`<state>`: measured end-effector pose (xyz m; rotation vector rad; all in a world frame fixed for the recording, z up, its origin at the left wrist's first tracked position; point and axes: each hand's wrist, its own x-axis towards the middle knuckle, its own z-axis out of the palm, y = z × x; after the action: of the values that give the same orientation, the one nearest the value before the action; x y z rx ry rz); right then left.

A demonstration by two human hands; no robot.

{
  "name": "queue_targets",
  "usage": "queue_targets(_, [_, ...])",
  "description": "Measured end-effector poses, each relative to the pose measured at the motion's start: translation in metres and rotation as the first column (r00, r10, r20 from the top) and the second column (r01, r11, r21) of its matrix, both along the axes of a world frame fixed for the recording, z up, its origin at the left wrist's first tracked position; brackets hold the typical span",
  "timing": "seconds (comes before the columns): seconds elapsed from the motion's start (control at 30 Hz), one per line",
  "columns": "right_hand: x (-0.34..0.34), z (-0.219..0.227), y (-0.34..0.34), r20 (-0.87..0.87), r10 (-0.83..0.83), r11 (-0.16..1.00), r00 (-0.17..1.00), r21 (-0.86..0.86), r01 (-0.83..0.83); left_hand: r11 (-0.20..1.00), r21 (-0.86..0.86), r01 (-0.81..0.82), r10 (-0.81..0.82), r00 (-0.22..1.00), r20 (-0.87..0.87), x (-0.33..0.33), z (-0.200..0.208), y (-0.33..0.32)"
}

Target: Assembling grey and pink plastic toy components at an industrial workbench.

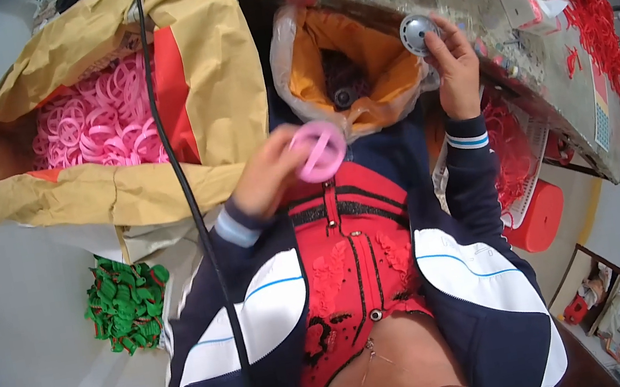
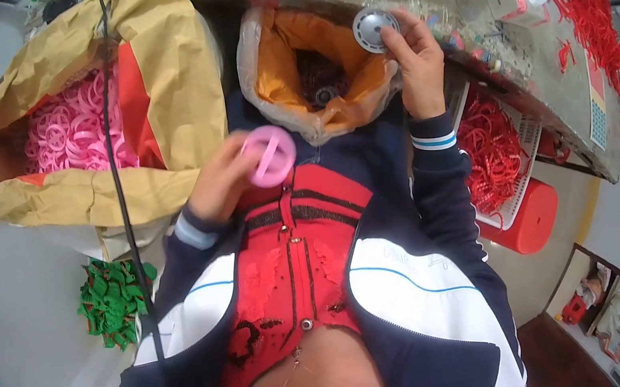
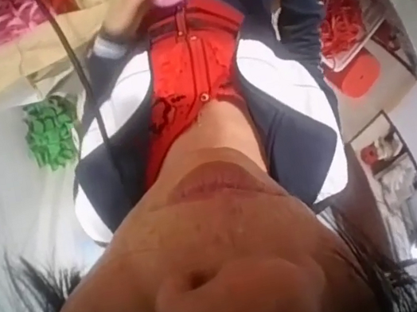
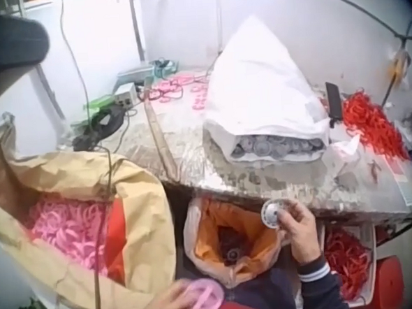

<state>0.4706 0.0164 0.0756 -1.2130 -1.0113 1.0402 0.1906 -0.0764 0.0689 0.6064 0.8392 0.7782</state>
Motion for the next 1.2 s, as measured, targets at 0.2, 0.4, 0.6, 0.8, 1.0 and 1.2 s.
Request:
queue_targets(0.2, [-0.032,0.016,-0.042,0.089,0.091,0.992,0.992,0.078,-0.098,0.993,0.060,-0.106,0.091,0.974,0.207,0.077,-0.020,0.056])
queue_targets(0.4, [-0.049,0.000,-0.045,0.550,-0.114,0.969,0.828,0.246,-0.030,0.970,0.212,-0.119,0.063,0.965,0.254,0.090,-0.013,0.057])
queue_targets(0.6, [-0.030,0.006,-0.027,0.152,0.381,0.915,0.912,-0.202,-0.349,0.948,0.314,-0.052,0.008,0.990,0.138,0.080,-0.020,0.072])
queue_targets(0.8, [-0.040,0.005,-0.024,0.028,0.335,0.933,0.942,-0.146,-0.328,0.686,0.717,0.120,0.216,0.908,-0.359,0.078,-0.008,0.082])
queue_targets(1.0, [-0.026,0.005,0.004,0.107,0.427,0.887,0.898,-0.245,-0.393,0.778,0.528,0.342,-0.064,0.878,-0.474,0.036,0.013,0.069])
queue_targets(1.2, [0.026,0.042,0.097,0.611,-0.009,0.944,0.791,0.267,-0.195,0.762,0.481,0.433,-0.321,0.898,-0.300,-0.135,0.093,0.055])
